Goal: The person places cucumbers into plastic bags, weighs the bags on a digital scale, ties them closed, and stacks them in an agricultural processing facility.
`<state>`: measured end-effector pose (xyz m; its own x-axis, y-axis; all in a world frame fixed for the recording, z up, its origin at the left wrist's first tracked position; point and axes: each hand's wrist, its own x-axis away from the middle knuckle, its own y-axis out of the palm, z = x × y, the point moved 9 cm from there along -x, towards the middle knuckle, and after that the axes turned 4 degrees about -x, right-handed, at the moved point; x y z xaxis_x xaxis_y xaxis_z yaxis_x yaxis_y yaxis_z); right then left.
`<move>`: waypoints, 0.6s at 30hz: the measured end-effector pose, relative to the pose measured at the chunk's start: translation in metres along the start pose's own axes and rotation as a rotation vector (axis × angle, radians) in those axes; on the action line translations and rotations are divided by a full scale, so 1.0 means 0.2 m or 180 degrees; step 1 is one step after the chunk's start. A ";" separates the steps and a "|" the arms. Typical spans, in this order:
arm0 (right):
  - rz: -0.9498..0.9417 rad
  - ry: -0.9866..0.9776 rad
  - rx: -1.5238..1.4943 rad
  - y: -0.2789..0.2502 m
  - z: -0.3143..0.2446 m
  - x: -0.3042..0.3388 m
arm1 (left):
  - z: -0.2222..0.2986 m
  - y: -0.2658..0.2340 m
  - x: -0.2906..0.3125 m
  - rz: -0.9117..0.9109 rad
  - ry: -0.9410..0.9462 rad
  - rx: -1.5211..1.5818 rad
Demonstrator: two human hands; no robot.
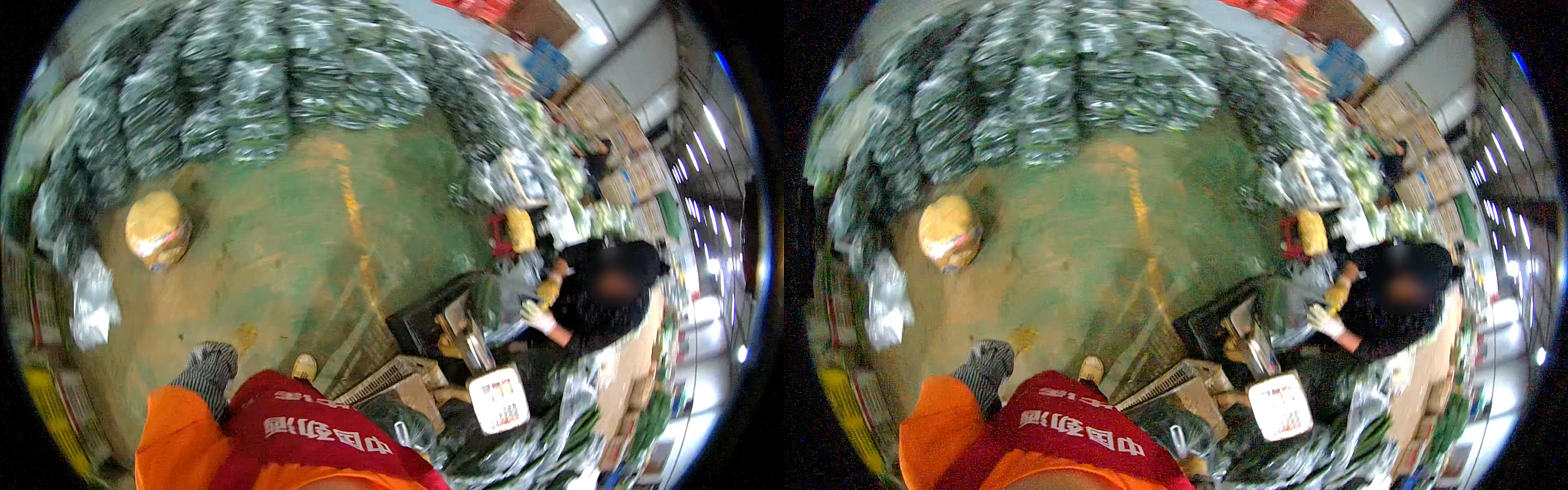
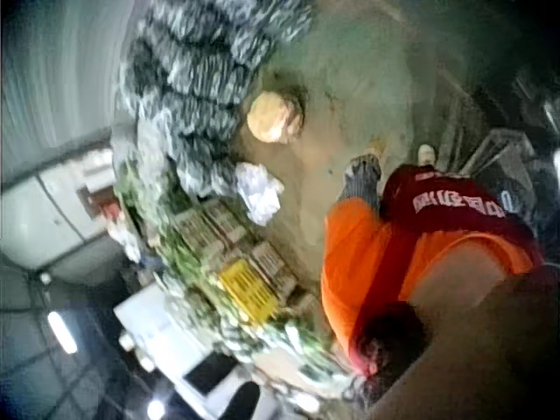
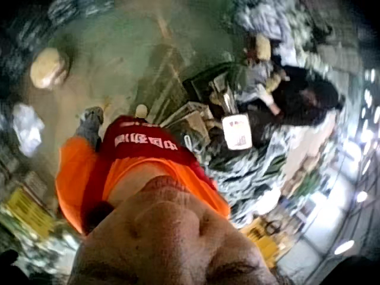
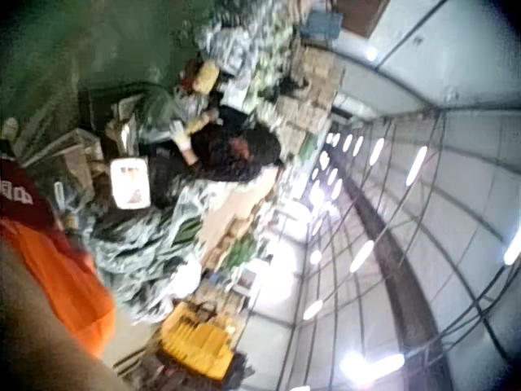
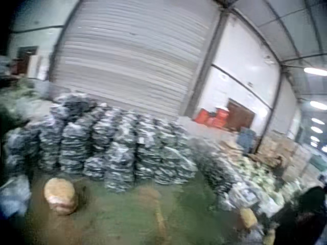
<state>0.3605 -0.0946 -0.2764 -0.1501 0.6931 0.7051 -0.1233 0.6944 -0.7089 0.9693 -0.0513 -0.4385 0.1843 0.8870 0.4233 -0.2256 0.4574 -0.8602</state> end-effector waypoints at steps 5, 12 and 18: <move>0.0033 -0.0389 0.0384 -0.46 -0.37 -0.37 | -0.21 -0.03 0.31 -0.0374 -0.2383 0.2204; 0.0021 -0.0837 0.0638 -0.81 -0.92 -0.70 | -0.52 0.13 0.39 0.0215 -0.2437 0.3272; 0.0034 -0.1529 0.0967 -0.87 -1.53 -0.91 | -1.00 -0.02 0.36 0.0633 -0.3068 0.4830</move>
<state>0.7088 -0.2820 -0.2752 -0.5735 0.4846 0.6605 -0.3853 0.5519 -0.7395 1.1747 -0.0013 -0.4608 -0.3870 0.3985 0.8315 -0.8584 -0.4851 -0.1669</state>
